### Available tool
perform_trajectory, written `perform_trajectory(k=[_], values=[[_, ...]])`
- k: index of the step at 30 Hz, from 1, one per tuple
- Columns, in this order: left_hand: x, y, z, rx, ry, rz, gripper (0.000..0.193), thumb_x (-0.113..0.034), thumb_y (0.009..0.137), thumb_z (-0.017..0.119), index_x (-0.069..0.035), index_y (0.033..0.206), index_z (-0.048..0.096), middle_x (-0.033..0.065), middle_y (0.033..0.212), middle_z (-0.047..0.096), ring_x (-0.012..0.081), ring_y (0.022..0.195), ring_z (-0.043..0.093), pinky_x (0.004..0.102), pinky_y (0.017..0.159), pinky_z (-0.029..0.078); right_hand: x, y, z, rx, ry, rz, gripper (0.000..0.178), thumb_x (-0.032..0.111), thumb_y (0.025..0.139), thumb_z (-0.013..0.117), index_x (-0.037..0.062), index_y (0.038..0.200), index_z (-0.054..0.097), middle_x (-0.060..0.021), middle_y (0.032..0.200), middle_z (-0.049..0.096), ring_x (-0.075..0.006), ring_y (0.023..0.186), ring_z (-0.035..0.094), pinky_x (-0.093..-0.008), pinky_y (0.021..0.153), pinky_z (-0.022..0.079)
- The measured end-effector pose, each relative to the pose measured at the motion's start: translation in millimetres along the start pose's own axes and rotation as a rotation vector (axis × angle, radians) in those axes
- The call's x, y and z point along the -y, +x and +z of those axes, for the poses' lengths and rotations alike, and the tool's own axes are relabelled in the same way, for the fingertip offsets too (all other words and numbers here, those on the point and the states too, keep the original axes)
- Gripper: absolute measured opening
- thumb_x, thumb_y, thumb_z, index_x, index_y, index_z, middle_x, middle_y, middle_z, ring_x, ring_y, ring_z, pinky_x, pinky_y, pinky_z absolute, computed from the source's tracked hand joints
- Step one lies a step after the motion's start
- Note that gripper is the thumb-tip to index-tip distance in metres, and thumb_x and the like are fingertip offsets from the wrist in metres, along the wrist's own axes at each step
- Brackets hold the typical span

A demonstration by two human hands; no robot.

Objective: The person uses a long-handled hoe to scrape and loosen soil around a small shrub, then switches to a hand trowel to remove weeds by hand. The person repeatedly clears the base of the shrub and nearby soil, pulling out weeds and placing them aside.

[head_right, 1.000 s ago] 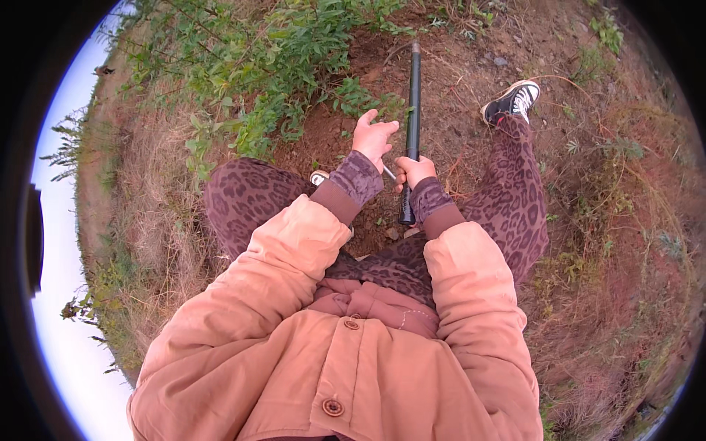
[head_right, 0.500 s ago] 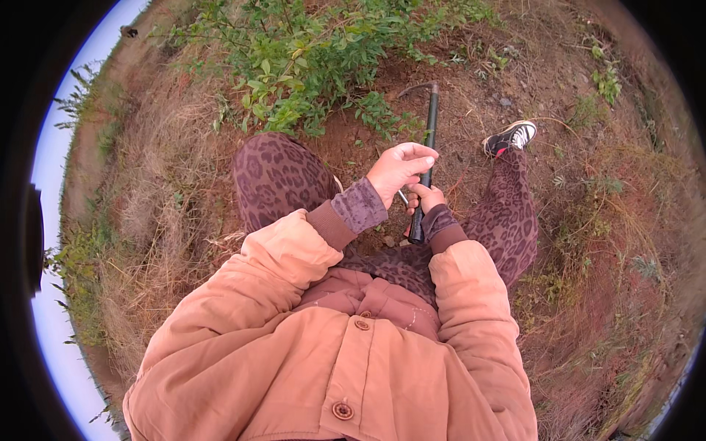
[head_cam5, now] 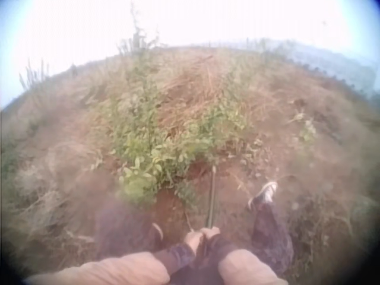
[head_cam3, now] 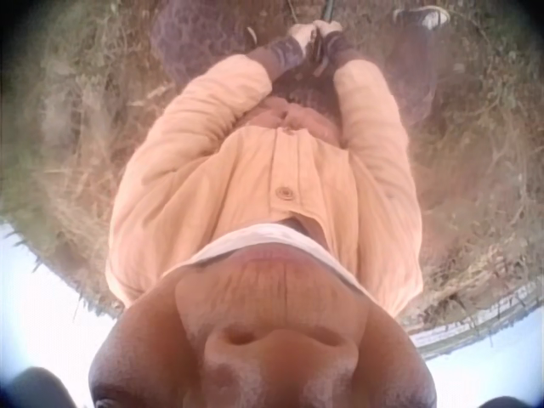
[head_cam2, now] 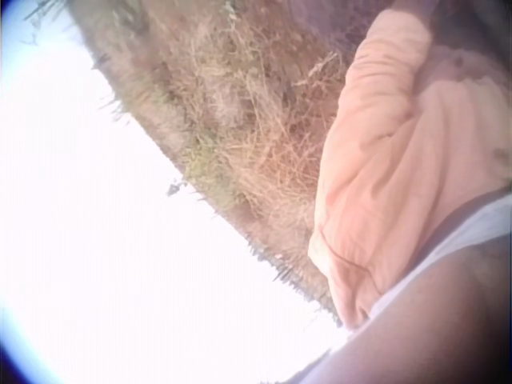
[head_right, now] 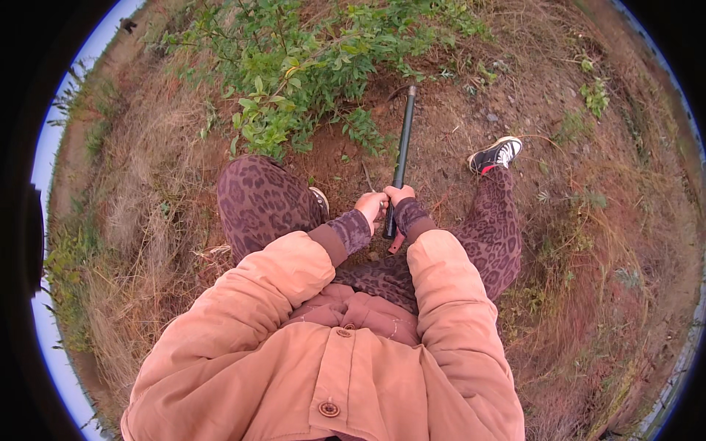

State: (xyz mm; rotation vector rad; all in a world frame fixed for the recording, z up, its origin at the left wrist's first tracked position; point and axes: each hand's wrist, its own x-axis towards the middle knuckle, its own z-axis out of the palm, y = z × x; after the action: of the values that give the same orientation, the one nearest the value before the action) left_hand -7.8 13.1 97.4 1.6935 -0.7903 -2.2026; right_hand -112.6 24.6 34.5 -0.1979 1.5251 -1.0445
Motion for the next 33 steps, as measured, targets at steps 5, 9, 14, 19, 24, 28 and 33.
perform_trajectory(k=[5, 9, 14, 19, 24, 28, 33], values=[[15.0, 6.6, 3.2, -0.044, -0.214, -0.037, 0.016, -0.025, 0.080, 0.047, -0.012, 0.070, 0.046, -0.0003, 0.063, 0.046, 0.0131, 0.055, 0.046, 0.0325, 0.051, 0.037, -18.4, 25.3, 4.1, -0.156, -0.383, -0.132, 0.029, 0.022, 0.061, 0.065, -0.0049, 0.069, 0.057, -0.0126, 0.061, 0.057, -0.0236, 0.056, 0.058, -0.0342, 0.054, 0.045], [17.6, 13.5, 3.3, -0.037, -0.194, 0.005, 0.034, -0.040, 0.086, 0.041, -0.009, 0.077, 0.048, 0.0047, 0.063, 0.052, 0.0152, 0.055, 0.052, 0.0335, 0.047, 0.040, -11.6, 41.9, 5.4, -0.103, -0.519, -0.136, 0.035, 0.025, 0.060, 0.068, -0.0063, 0.071, 0.058, -0.0154, 0.067, 0.059, -0.0263, 0.062, 0.059, -0.0362, 0.058, 0.046], [19.9, 20.5, -2.7, 0.015, -0.003, 0.025, 0.049, -0.054, 0.084, 0.038, -0.007, 0.074, 0.046, 0.0041, 0.051, 0.043, 0.0161, 0.038, 0.041, 0.0302, 0.037, 0.032, 24.4, 61.4, 21.8, -0.118, -0.099, -0.081, 0.014, 0.003, 0.073, 0.057, -0.0085, 0.078, 0.052, -0.0148, 0.056, 0.055, -0.0227, 0.042, 0.055, -0.0351, 0.035, 0.045], [23.8, 16.9, -26.8, -0.098, 0.100, -0.020, 0.052, -0.052, 0.084, 0.041, -0.004, 0.067, 0.050, 0.0041, 0.049, 0.042, 0.0164, 0.037, 0.038, 0.0311, 0.036, 0.030, 26.5, 48.9, 60.4, -0.246, -0.168, 0.096, 0.009, -0.002, 0.074, 0.051, -0.0078, 0.068, 0.048, -0.0147, 0.049, 0.050, -0.0247, 0.039, 0.052, -0.0369, 0.033, 0.042], [29.7, -19.4, -28.6, -0.152, 0.143, 0.013, 0.051, -0.052, 0.084, 0.042, -0.004, 0.070, 0.048, 0.0047, 0.048, 0.042, 0.0170, 0.035, 0.040, 0.0304, 0.034, 0.031, 24.5, 8.4, 62.7, -0.119, -0.121, 0.070, 0.009, -0.003, 0.072, 0.051, -0.0059, 0.065, 0.047, -0.0137, 0.048, 0.049, -0.0235, 0.038, 0.051, -0.0365, 0.033, 0.042], [54.7, -61.3, -9.0, -0.117, 0.189, -0.029, 0.046, -0.049, 0.086, 0.040, -0.004, 0.078, 0.044, 0.0049, 0.049, 0.042, 0.0168, 0.032, 0.039, 0.0308, 0.032, 0.031, 3.7, -35.5, 40.7, 0.070, 0.064, 0.111, 0.016, -0.004, 0.071, 0.051, 0.0026, 0.065, 0.038, -0.0077, 0.047, 0.043, -0.0193, 0.035, 0.046, -0.0348, 0.032, 0.040], [53.3, -60.3, -7.8, -0.049, 0.258, 0.049, 0.041, -0.045, 0.088, 0.037, -0.005, 0.082, 0.042, 0.0046, 0.050, 0.043, 0.0155, 0.034, 0.041, 0.0298, 0.032, 0.033, 1.0, -40.2, 29.8, -0.005, 0.167, 0.036, 0.014, -0.001, 0.072, 0.052, 0.0018, 0.068, 0.039, -0.0076, 0.049, 0.043, -0.0190, 0.036, 0.045, -0.0344, 0.032, 0.039]])
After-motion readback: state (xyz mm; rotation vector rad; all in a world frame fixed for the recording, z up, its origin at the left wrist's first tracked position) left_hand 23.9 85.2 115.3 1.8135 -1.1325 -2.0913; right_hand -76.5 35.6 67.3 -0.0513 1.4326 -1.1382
